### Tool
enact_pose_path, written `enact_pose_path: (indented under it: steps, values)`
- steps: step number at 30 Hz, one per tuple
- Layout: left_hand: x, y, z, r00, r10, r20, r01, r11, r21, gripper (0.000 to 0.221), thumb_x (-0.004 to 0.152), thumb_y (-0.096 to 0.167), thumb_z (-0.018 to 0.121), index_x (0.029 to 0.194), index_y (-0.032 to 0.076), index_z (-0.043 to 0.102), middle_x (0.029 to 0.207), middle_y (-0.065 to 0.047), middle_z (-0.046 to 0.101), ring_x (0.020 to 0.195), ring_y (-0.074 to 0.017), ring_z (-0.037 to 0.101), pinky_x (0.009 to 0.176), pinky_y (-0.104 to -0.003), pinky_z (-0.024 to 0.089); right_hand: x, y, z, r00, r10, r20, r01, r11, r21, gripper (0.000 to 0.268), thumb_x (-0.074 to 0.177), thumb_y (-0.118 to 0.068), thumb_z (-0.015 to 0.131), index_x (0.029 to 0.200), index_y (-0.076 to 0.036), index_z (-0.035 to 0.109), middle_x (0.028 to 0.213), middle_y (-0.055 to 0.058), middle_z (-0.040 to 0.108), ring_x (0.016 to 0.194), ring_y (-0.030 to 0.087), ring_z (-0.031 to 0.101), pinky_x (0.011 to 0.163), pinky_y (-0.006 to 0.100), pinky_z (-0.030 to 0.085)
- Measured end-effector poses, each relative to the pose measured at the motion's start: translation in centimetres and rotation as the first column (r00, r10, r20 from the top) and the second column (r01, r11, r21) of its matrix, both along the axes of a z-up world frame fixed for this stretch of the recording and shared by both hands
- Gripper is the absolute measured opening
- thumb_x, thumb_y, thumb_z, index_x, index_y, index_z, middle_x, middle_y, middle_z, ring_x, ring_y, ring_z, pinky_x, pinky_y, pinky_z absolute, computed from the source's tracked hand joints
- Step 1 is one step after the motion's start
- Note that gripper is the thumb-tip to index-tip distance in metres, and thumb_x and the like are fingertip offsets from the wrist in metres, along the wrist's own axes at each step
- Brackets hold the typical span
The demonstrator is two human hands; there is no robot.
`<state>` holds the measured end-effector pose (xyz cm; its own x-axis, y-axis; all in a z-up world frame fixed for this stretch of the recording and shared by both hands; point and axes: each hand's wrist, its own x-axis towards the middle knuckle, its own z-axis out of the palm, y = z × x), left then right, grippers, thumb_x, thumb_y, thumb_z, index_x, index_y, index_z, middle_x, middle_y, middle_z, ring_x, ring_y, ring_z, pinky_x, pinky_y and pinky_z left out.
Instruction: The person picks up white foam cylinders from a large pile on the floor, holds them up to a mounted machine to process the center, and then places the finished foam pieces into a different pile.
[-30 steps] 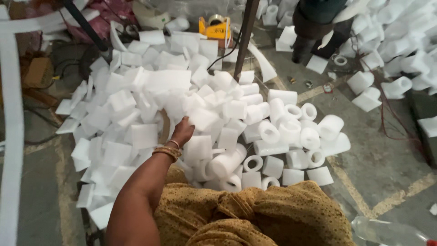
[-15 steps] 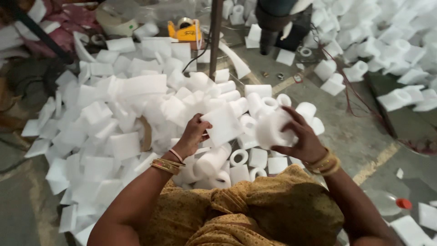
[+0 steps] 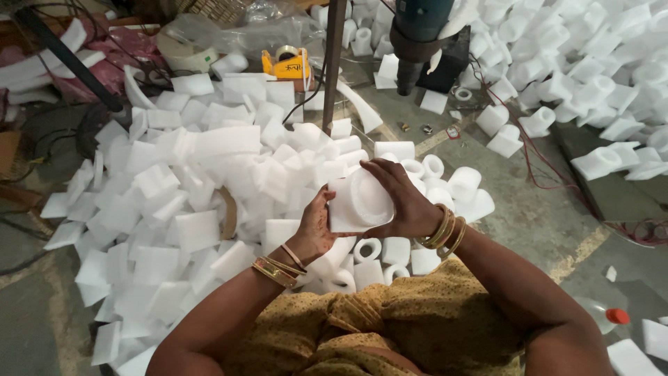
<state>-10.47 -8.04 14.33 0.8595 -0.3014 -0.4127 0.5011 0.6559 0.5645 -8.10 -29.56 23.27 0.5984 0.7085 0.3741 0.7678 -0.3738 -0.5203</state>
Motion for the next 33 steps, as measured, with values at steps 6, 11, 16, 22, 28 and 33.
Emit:
enact_pose_path:
  steps: [6,11,16,22,28,33]
  values:
    - [-0.2,-0.8,0.0,0.999,-0.038,0.016,0.039,0.996,-0.086,0.051,0.096,0.042,0.042,0.142,0.020,0.044,0.144,-0.013,0.052,0.130,-0.0404,0.056,0.089,-0.073,0.053,1.9,-0.9,-3.0,0.938,0.186,-0.293,-0.096,0.950,0.297,0.129,0.058,-0.035,0.103,0.161,-0.005,0.030,0.158,0.017,0.045,0.146,0.029,0.047,0.123,0.045,0.041]
    - [0.9,-1.4,-0.7,0.992,-0.117,-0.042,0.108,0.979,-0.171,0.055,0.100,0.045,0.035,0.144,0.013,0.045,0.145,-0.014,0.053,0.131,-0.0402,0.056,0.092,-0.071,0.054,2.4,-1.5,-5.1,0.946,-0.008,-0.325,0.101,0.958,0.270,0.130,0.052,-0.028,0.102,0.159,-0.004,0.031,0.149,0.014,0.053,0.138,0.025,0.052,0.117,0.041,0.043]
    - [3.1,-2.7,-2.6,0.991,-0.123,-0.044,0.118,0.987,-0.114,0.057,0.099,0.045,0.033,0.142,0.010,0.046,0.140,-0.014,0.057,0.127,-0.0371,0.059,0.095,-0.072,0.051,3.5,-2.0,-6.6,0.910,-0.121,-0.397,0.249,0.924,0.290,0.123,0.052,-0.023,0.101,0.155,-0.004,0.037,0.143,0.013,0.060,0.134,0.024,0.057,0.115,0.040,0.046]
    - [4.6,-4.3,-2.9,0.994,-0.108,-0.011,0.104,0.973,-0.205,0.054,0.099,0.043,0.040,0.139,0.009,0.051,0.138,-0.014,0.060,0.126,-0.0366,0.061,0.099,-0.069,0.051,4.5,-2.5,-7.1,0.899,-0.225,-0.375,0.346,0.890,0.295,0.120,0.054,-0.022,0.102,0.153,-0.006,0.035,0.140,0.012,0.059,0.132,0.023,0.057,0.114,0.039,0.046]
    - [4.3,-4.6,-2.1,0.985,-0.149,0.086,0.162,0.971,-0.175,0.053,0.098,0.047,0.046,0.140,0.015,0.051,0.137,-0.012,0.061,0.123,-0.0343,0.062,0.096,-0.065,0.054,3.7,-3.3,-7.7,0.911,0.001,-0.413,0.201,0.873,0.445,0.127,0.059,-0.016,0.099,0.160,-0.007,0.024,0.148,0.010,0.048,0.139,0.023,0.046,0.119,0.042,0.039]
    - [4.5,-4.6,-2.1,0.991,-0.113,0.069,0.118,0.990,-0.076,0.050,0.095,0.044,0.049,0.140,0.023,0.047,0.136,-0.009,0.060,0.123,-0.0335,0.063,0.094,-0.065,0.055,3.4,-3.9,-8.0,0.849,-0.032,-0.528,0.267,0.887,0.376,0.124,0.059,-0.015,0.098,0.159,-0.004,0.026,0.148,0.013,0.054,0.142,0.024,0.048,0.121,0.042,0.037]
